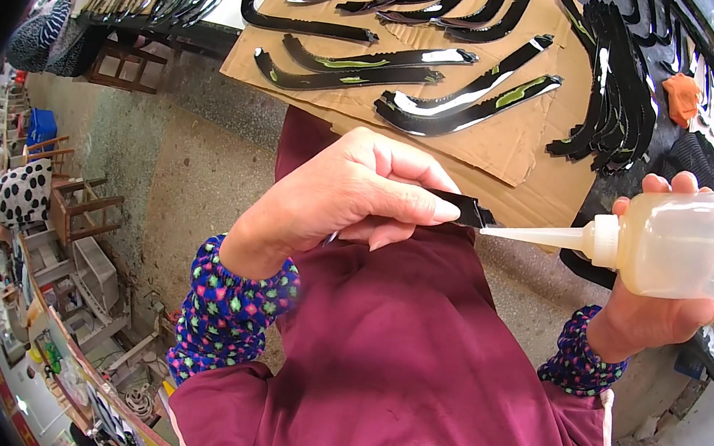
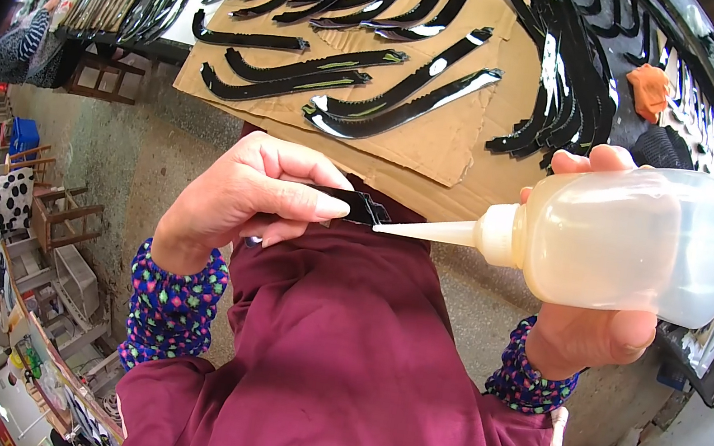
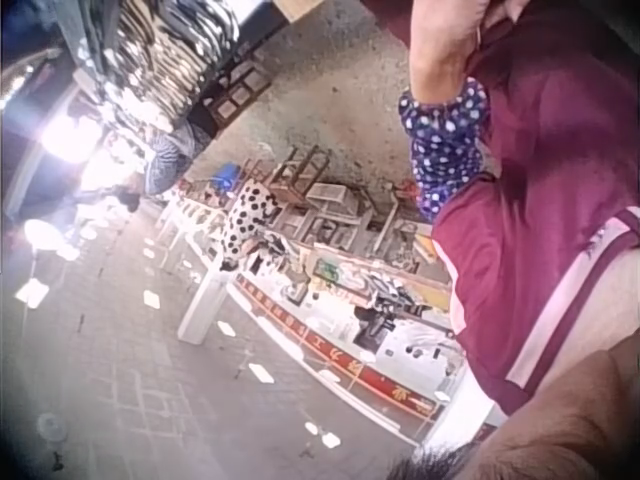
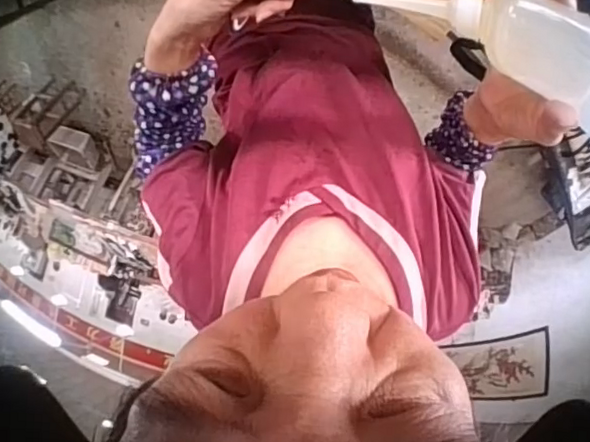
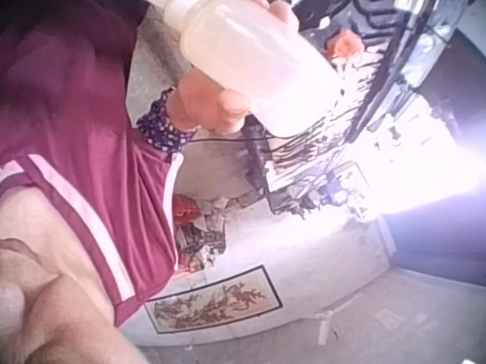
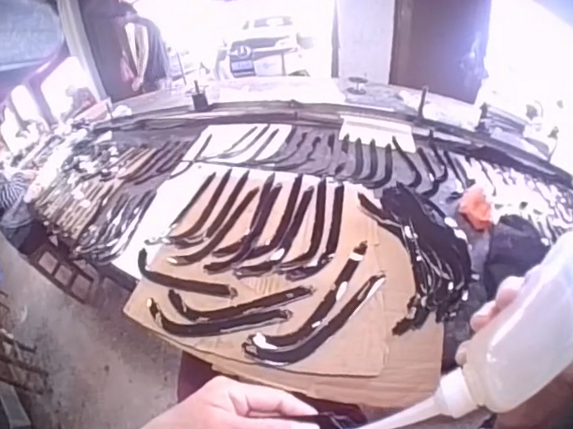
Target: Applying glue to black curved shoe components using a squeeze bottle.
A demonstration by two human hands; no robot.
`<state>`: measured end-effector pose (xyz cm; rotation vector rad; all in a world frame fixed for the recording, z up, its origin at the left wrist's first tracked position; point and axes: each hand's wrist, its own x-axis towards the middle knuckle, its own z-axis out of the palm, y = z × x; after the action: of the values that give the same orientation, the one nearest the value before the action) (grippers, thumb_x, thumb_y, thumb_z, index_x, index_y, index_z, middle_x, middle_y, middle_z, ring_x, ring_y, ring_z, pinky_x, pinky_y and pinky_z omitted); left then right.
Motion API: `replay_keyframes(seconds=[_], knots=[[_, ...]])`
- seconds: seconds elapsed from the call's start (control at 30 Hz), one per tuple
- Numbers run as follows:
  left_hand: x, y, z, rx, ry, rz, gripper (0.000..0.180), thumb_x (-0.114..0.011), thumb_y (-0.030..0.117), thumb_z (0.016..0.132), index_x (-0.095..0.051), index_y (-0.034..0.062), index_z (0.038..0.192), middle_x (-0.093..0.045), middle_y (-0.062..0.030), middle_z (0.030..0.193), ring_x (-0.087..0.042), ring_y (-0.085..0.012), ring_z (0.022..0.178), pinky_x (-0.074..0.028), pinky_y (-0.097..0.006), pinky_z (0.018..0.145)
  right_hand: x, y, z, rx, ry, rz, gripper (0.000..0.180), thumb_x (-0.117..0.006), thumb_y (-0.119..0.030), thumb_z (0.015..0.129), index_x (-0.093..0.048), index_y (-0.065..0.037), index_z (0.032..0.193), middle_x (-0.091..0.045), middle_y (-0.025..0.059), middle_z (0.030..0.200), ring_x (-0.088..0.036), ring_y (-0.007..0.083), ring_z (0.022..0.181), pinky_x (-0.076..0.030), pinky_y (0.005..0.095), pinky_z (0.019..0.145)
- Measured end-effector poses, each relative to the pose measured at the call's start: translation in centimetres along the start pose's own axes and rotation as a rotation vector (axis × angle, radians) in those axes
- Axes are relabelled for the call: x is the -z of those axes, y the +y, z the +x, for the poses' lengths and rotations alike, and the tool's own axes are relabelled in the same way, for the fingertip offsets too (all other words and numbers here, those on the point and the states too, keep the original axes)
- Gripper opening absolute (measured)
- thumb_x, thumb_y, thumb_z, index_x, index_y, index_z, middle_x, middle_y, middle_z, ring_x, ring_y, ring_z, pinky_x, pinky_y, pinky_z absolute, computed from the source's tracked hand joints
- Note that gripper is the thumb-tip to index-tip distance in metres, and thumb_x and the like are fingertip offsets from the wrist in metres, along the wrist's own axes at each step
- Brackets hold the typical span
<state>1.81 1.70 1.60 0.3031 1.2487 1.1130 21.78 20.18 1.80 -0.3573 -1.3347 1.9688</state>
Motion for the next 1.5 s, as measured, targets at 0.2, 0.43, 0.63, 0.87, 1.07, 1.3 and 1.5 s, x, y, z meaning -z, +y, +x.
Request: replay_keyframes(seconds=[0.2, 0.43, 0.63, 0.87, 1.07, 1.3, 1.5], knots=[[0.5, -0.3, -0.2, 0.015, 0.01, -0.044, 0.018, -0.061, 0.006, 0.079, -0.059, -0.0039, 0.093, -0.05, 0.0005, 0.054, -0.038, -0.0027, 0.037, -0.022, -0.017, 0.033, -0.1, 0.3, 0.2, -0.017, -0.029, -0.038, 0.094, -0.07, -0.052, 0.063, -0.026, -0.001, 0.129, -0.034, 0.0195, 0.13, -0.038, 0.0381, 0.115, -0.04, 0.0517, 0.087], [-0.1, 0.1, -0.5, 0.02, -0.027, -0.018, 0.018, -0.061, 0.005, 0.078, -0.059, -0.0045, 0.093, -0.052, 0.0007, 0.057, -0.04, -0.0025, 0.039, -0.023, -0.016, 0.033, -0.4, -0.2, 0.4, 0.012, -0.015, 0.002, 0.094, -0.069, -0.05, 0.066, -0.023, 0.001, 0.131, -0.031, 0.0213, 0.132, -0.034, 0.0403, 0.118, -0.037, 0.0537, 0.09], [0.0, -0.3, -0.5, 0.016, -0.042, -0.008, 0.018, -0.061, 0.006, 0.078, -0.06, -0.0048, 0.093, -0.052, 0.0015, 0.059, -0.04, -0.0021, 0.04, -0.025, -0.016, 0.035, 0.0, -0.1, 0.2, 0.014, -0.017, -0.008, 0.093, -0.068, -0.048, 0.068, -0.022, 0.001, 0.131, -0.029, 0.0225, 0.132, -0.033, 0.0415, 0.119, -0.035, 0.0547, 0.092], [0.1, -0.6, -0.3, 0.018, -0.05, 0.011, 0.018, -0.06, 0.006, 0.079, -0.06, -0.0047, 0.093, -0.052, 0.0017, 0.06, -0.04, -0.0018, 0.041, -0.025, -0.016, 0.035, -0.5, 0.0, 0.3, -0.015, -0.03, -0.015, 0.094, -0.068, -0.051, 0.066, -0.025, 0.001, 0.131, -0.031, 0.0214, 0.132, -0.036, 0.0397, 0.118, -0.039, 0.0526, 0.089], [0.2, -0.4, -0.4, 0.003, -0.05, 0.012, 0.018, -0.061, 0.006, 0.079, -0.06, -0.0046, 0.093, -0.052, 0.0017, 0.06, -0.04, -0.0018, 0.04, -0.025, -0.016, 0.035, -0.8, -0.1, 0.4, -0.025, -0.037, -0.07, 0.092, -0.067, -0.052, 0.066, -0.027, 0.001, 0.13, -0.033, 0.02, 0.13, -0.038, 0.0376, 0.116, -0.04, 0.0507, 0.089], [1.5, -1.1, -1.7, -0.027, 0.053, -0.054, 0.016, -0.059, 0.009, 0.081, -0.059, -0.003, 0.092, -0.052, 0.0, 0.058, -0.041, -0.0017, 0.039, -0.024, -0.016, 0.035, 0.7, 0.2, -0.2, -0.077, -0.059, -0.071, 0.087, -0.067, -0.048, 0.066, -0.03, 0.0, 0.129, -0.034, 0.0182, 0.129, -0.04, 0.0339, 0.113, -0.041, 0.0472, 0.087], [6.2, -1.6, -4.9, -0.23, 0.506, 0.176, 0.019, -0.046, 0.025, 0.087, -0.051, 0.0062, 0.086, -0.051, 0.0024, 0.06, -0.038, -0.0001, 0.042, -0.025, -0.014, 0.036, 3.5, 0.6, -0.4, -0.027, 0.081, -0.066, 0.086, -0.065, -0.046, 0.07, -0.027, 0.004, 0.129, -0.035, 0.0211, 0.129, -0.039, 0.0366, 0.117, -0.039, 0.0462, 0.091]])
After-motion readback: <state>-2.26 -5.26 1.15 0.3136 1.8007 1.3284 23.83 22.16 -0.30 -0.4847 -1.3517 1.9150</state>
